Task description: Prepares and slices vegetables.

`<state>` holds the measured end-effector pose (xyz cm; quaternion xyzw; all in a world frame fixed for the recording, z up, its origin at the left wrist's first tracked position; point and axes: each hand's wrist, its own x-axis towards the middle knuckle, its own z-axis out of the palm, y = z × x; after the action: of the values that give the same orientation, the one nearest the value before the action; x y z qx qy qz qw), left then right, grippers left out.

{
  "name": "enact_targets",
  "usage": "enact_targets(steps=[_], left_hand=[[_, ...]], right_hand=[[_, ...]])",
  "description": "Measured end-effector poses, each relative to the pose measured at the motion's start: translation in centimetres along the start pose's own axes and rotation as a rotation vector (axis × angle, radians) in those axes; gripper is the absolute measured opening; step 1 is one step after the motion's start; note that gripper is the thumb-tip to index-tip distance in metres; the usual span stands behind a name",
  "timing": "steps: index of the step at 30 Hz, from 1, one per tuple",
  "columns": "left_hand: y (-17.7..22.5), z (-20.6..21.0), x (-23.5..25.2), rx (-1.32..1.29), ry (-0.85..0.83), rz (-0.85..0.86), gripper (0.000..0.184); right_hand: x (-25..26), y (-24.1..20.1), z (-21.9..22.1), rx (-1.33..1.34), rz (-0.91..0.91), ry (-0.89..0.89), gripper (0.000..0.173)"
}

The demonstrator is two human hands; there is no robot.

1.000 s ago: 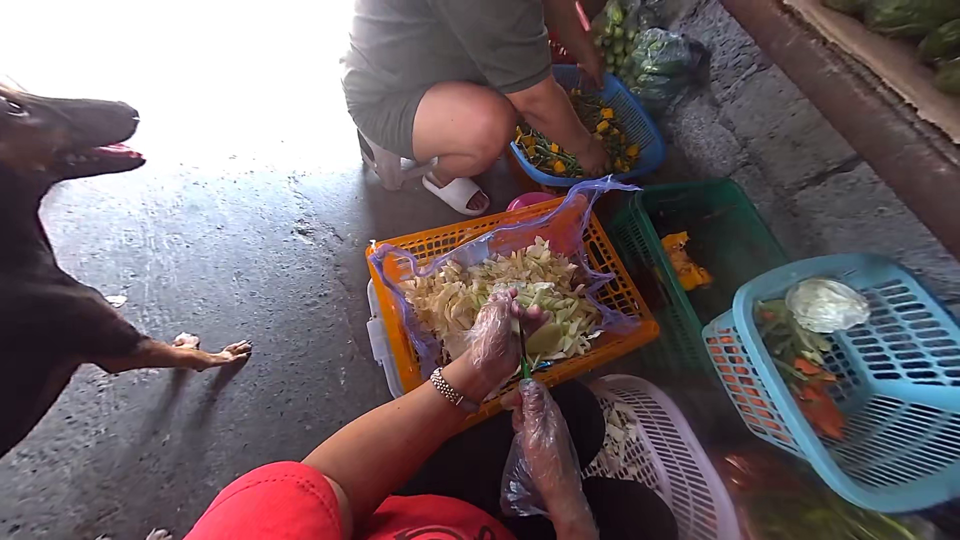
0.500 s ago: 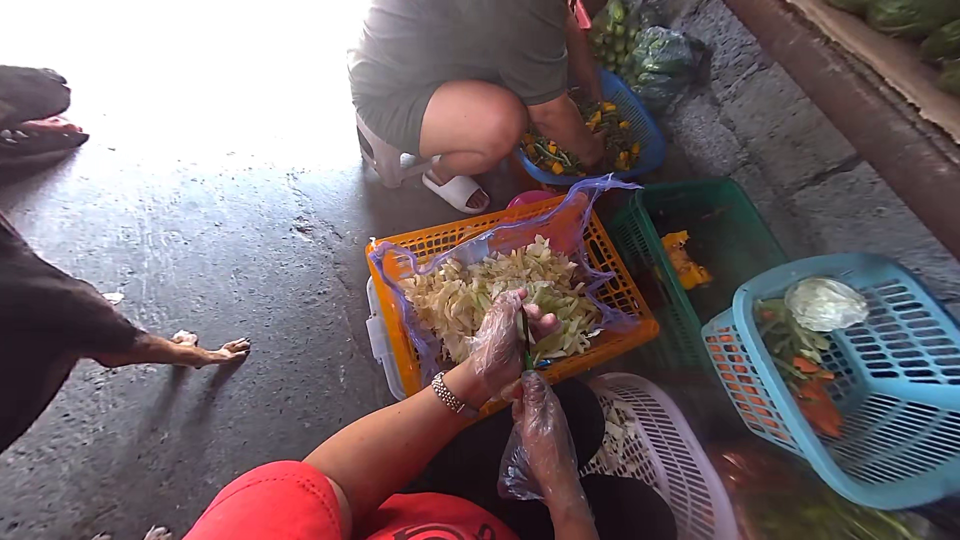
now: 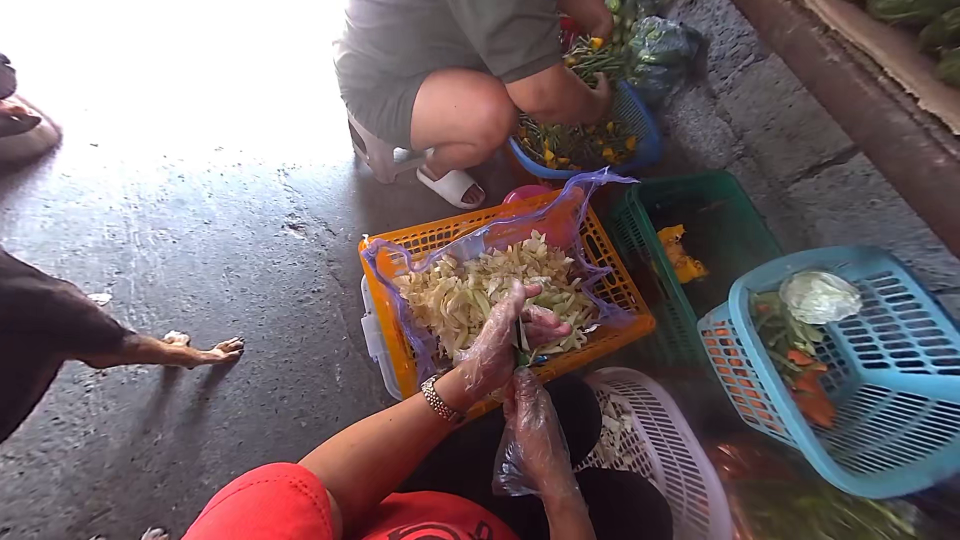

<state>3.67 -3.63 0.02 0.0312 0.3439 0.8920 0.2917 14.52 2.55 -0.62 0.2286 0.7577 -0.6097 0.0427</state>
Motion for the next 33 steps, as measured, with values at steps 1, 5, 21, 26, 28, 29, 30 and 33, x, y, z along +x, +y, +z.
enact_targets(steps=[1,5,21,26,28,29,30,33], left_hand=[[0.1,0.2,0.0,0.024,0.030,-0.016,0.037],[0.1,0.4,0.1,0.152,0.129,0.014,0.032],[-2.2,-2.4,6.9,1.683,-0.183,-0.116,0.050],[-6.5,-3.0,6.9,2.019,-0.274,-0.095,0.045],[-6.7,-3.2,6.2,2.025,-0.313,-0.016,0.036],[-6.6,-3.3,5.8,2.011,-0.338,0.005,0.034],[-6.5,-3.5,5.6,1.991,-0.353,0.018,0.034],[-4.7,-3.4,5.3,1.821,-0.275,-0.089,0.036]], right_hand=[[0.0,0.0,0.2,0.004,0.000,0.005,0.044],[0.4,0.2,0.4,0.003,0.035,-0.027,0.046],[1.3,1.0,-2.0,0.257,-0.039,0.152,0.045],[1.1,1.5,-2.5,0.422,-0.023,0.156,0.048],[1.1,1.6,-2.7,0.447,-0.018,0.146,0.048],[1.1,1.7,-2.7,0.447,-0.020,0.140,0.048],[1.2,1.8,-2.7,0.450,-0.022,0.133,0.048],[1.3,1.5,-2.7,0.482,-0.006,0.130,0.047]])
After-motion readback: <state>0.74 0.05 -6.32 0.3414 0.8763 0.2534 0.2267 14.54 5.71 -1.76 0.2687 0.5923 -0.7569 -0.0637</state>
